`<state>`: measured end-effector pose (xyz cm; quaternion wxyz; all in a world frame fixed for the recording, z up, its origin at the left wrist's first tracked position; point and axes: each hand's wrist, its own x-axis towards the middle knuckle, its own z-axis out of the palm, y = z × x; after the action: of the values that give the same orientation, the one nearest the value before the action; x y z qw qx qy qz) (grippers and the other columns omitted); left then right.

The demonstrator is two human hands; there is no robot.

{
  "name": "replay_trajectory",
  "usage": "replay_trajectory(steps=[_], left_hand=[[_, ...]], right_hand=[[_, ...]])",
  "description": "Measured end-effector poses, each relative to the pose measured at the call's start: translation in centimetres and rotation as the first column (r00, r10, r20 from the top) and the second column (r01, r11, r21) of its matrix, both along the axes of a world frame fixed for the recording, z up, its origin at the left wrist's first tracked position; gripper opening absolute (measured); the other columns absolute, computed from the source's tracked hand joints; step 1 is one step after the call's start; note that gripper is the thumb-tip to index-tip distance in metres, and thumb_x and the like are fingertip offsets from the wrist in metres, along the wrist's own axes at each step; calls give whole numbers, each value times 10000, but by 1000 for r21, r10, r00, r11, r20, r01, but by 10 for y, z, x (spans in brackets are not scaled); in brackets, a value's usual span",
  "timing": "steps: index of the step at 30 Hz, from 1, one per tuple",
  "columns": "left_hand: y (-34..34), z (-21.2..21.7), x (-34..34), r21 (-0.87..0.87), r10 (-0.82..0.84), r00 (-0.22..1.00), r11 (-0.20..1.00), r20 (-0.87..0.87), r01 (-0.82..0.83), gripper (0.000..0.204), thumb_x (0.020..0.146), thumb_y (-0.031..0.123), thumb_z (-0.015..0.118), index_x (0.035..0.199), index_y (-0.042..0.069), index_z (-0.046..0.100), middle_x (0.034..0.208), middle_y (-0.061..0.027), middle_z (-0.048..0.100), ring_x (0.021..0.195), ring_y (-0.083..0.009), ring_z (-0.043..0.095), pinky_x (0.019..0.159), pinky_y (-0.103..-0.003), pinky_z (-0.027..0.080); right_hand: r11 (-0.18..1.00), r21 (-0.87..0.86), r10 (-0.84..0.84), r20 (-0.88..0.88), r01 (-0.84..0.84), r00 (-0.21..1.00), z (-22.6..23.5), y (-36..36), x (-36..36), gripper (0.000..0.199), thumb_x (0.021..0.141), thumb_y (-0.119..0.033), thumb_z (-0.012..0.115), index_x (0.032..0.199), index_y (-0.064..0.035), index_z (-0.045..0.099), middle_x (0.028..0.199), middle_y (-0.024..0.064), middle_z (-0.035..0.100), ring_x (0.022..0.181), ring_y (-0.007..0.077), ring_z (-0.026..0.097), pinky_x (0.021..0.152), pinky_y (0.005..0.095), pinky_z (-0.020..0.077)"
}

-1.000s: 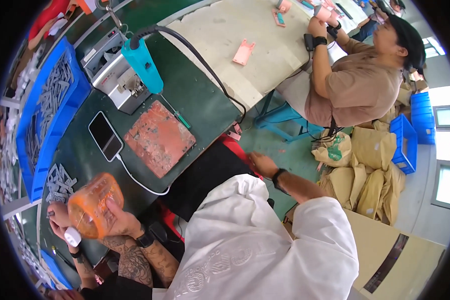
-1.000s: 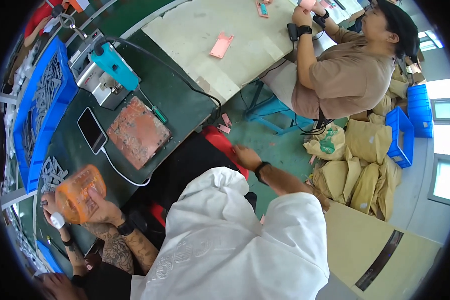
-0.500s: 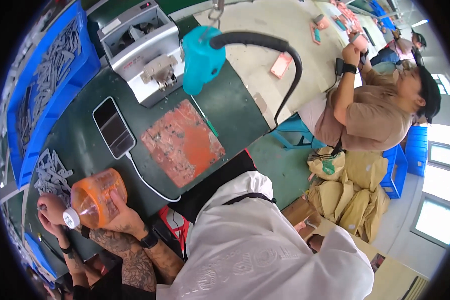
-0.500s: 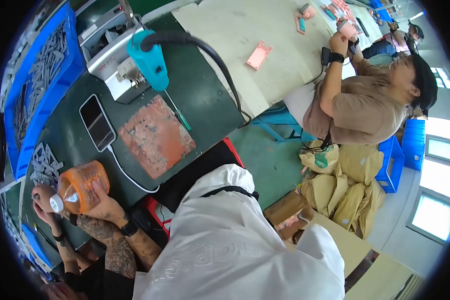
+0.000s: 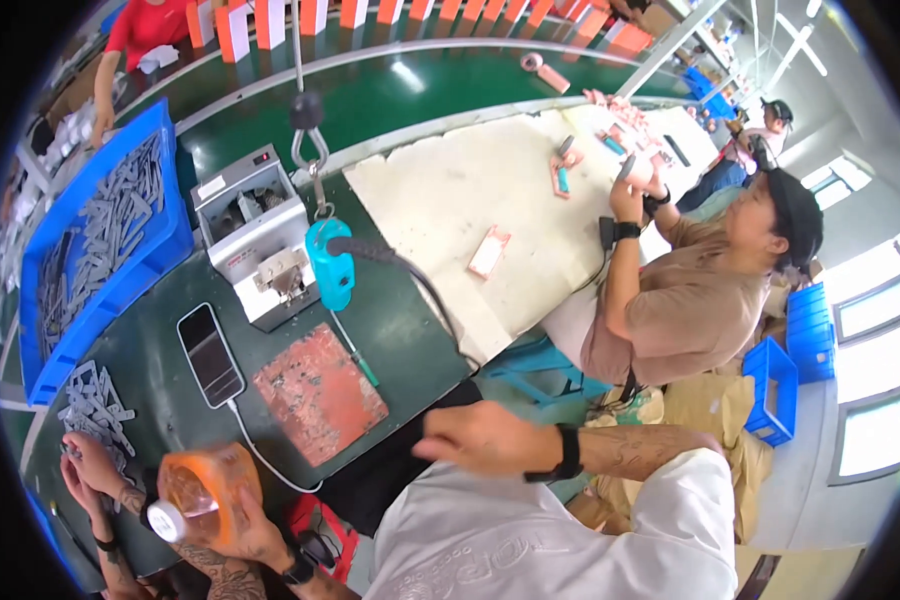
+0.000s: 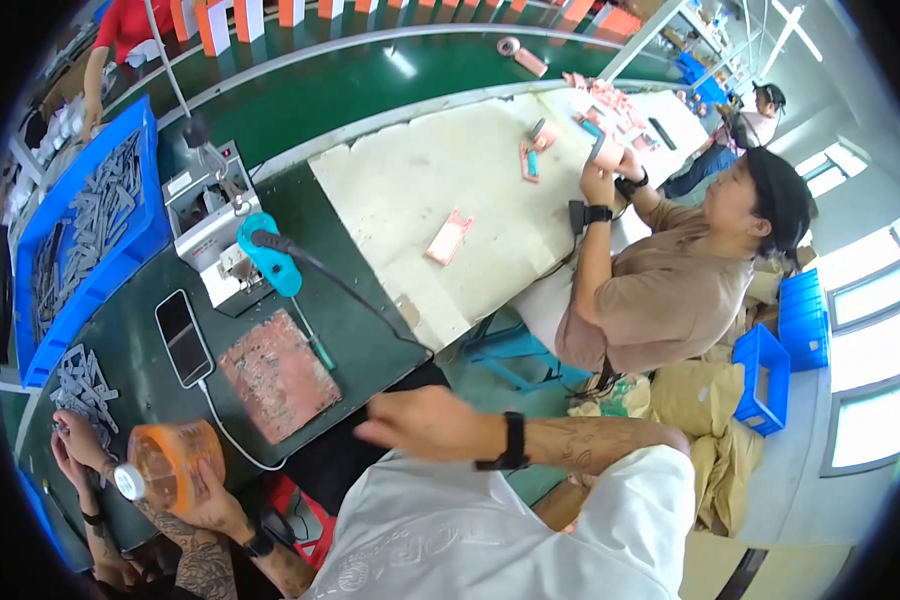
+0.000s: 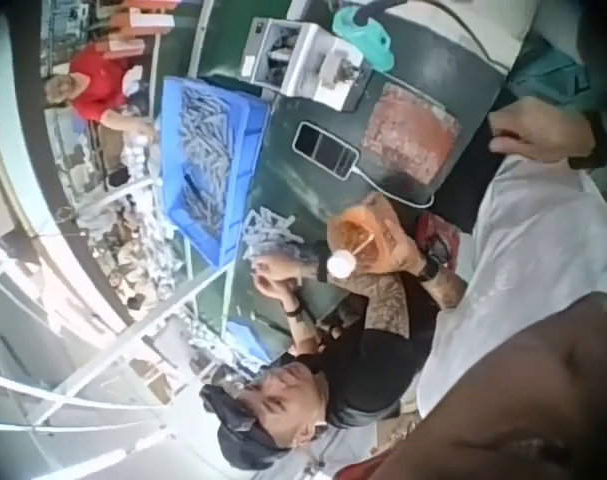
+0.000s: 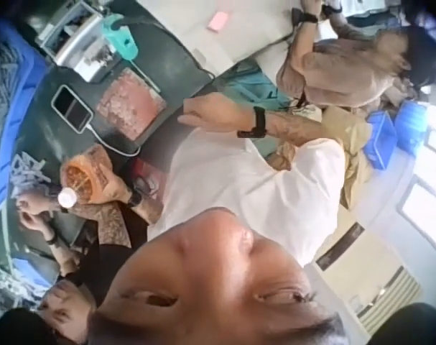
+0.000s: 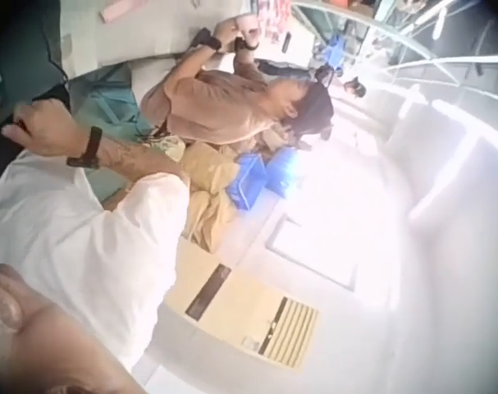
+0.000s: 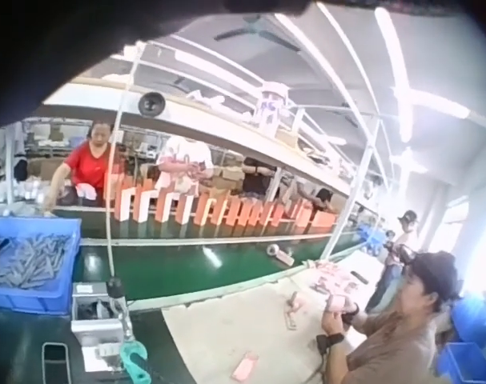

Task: Assembling handheld electronic fans using a power assembly tool on a production line.

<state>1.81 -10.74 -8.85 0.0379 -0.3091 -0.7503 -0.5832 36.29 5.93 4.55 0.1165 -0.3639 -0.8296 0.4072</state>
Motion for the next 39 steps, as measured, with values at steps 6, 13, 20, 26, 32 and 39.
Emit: replay_trajectory(steps=[6,13,20,26,32,39], left_hand=[[36,72,104,210,-574,812,786,-102,582,782,884,394,791,1431,-49,450,1356,-264,588,1168,-363,633,982,-491,530],[66,114,149,-83,-490,798,865,-351,495,574,869,111,796,1340,-30,499,1338,-244,592,1148,-357,646,961,-436,537],[65,153,162,-48,-539,755,824,-374,565,645,817,220,862,1338,14,542,1253,-185,661,1045,-380,687,921,-472,554],[48,127,184,180,-440,879,864,-186,470,689,711,212,942,1226,-51,568,1183,-213,664,971,-355,703,812,-422,578],[62,148,142,14,-865,498,498,-70,867,769,649,209,934,1316,37,593,1225,-151,719,1016,-360,734,870,-436,578],[52,136,131,50,-945,313,318,92,947,823,601,136,909,1345,55,565,1234,-142,689,1073,-344,705,932,-449,568]], right_hand=[[842,514,349,-290,-162,891,70,22,-67,521,882,-511,750,1004,-47,546,816,88,567,626,275,603,535,375,478],[658,751,306,-195,-59,932,96,37,-50,543,895,-579,701,821,-56,574,673,43,495,526,201,505,508,314,381],[583,811,352,-187,-58,917,110,50,-40,514,926,-510,686,685,-82,532,641,35,468,514,201,446,513,340,364],[603,775,654,-345,-189,673,103,60,-45,360,931,-267,634,648,-89,500,644,36,461,516,188,462,484,335,374],[471,753,772,-99,-459,629,119,66,-27,449,980,-304,569,602,-131,399,563,-21,329,432,136,341,410,298,219],[37,884,929,142,-465,342,121,61,-33,524,942,-463,649,607,-165,377,584,-24,312,461,135,328,469,286,222]])
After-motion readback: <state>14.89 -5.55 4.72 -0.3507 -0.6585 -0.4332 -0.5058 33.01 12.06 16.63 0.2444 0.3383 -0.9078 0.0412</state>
